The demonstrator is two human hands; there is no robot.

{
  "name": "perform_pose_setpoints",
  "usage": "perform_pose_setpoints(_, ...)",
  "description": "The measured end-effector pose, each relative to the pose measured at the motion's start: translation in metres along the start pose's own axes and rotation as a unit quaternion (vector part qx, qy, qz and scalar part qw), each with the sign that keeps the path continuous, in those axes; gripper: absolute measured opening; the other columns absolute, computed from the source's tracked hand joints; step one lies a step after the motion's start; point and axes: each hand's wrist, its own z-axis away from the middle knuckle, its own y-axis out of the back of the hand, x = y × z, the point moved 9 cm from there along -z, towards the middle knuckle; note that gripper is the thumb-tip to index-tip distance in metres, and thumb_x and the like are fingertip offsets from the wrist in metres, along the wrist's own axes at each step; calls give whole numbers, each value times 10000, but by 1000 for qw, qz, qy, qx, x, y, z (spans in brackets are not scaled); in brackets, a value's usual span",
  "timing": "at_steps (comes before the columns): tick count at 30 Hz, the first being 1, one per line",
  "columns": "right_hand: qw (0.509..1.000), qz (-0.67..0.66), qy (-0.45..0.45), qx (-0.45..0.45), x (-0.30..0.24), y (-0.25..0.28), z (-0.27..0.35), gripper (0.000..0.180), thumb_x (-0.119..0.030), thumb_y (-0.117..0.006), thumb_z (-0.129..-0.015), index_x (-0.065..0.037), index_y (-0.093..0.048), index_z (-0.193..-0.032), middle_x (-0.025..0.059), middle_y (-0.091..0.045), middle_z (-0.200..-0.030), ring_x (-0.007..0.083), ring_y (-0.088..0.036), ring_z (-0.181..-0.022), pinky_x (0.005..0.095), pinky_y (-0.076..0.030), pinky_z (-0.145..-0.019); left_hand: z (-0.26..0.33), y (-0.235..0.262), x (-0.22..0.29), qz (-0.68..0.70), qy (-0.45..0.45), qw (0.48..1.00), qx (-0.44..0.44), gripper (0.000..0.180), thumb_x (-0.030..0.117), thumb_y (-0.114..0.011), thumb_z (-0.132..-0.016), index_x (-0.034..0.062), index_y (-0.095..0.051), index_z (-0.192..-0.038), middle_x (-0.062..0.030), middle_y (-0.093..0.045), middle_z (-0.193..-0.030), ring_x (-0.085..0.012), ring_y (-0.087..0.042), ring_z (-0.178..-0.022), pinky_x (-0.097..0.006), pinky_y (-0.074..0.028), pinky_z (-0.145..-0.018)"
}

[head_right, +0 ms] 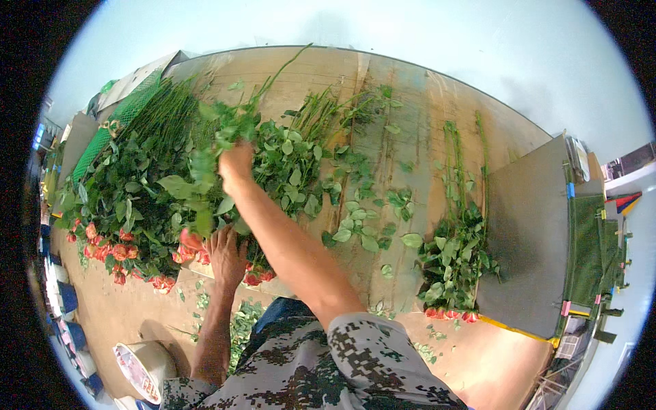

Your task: The person arranges green leafy stems and red flowers on a large table, gathering them into bunches and placing them on a green mat. The person handles the stems by hand, repeatedly picking up and repositioning the foliage.

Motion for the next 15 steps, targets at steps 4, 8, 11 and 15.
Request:
perform_pose_setpoints(4, 903, 365, 220, -49, -21, -6, 57, 450, -309, -349, -997, 60, -484, -1217, 210, -558, -1174, 321, -522, -1144, 447, -391, -988, -2, 11, 11, -18, 6, 1000, 19, 406, 154, -678, -743, 65, -566, -1123, -79, -537, -1157, -284, -462, -1126, -495, -279, -1058)
perform_pose_setpoints(8, 907, 289, 291, 99, -8, 139, 45, 279, -159, -456, -954, 29, -516, -1150, 156, -585, -1084, 242, -581, -1019, 361, -470, -886, -24, -2, 23, 15, -40, 998, 39, 238, 174, -654, -727, 74, -637, -943, -61, -600, -974, -259, -534, -978, -431, -366, -940)
perform_pose_setpoints(11, 940, 317, 70, 108, 35, 180, 40, 291, -267, -520, -951, -3, -577, -1059, 77, -586, -872, 172, -562, -791, 334, -462, -708, -45, -24, 23, -20, -58, 998, -23, 172, 161, -630, -730, 78, -642, -881, -84, -596, -885, -259, -575, -898, -405, -389, -846)
perform_pose_setpoints(15, 969, 242, -11, -51, 57, 147, 48, 277, -268, -564, -930, 2, -613, -897, 44, -487, -663, 138, -428, -590, 368, -357, -562, -52, -5, 31, 65, -61, 994, -60, 194, 142, -625, -746, 96, -634, -934, -102, -584, -868, -272, -599, -847, -410, -389, -798)
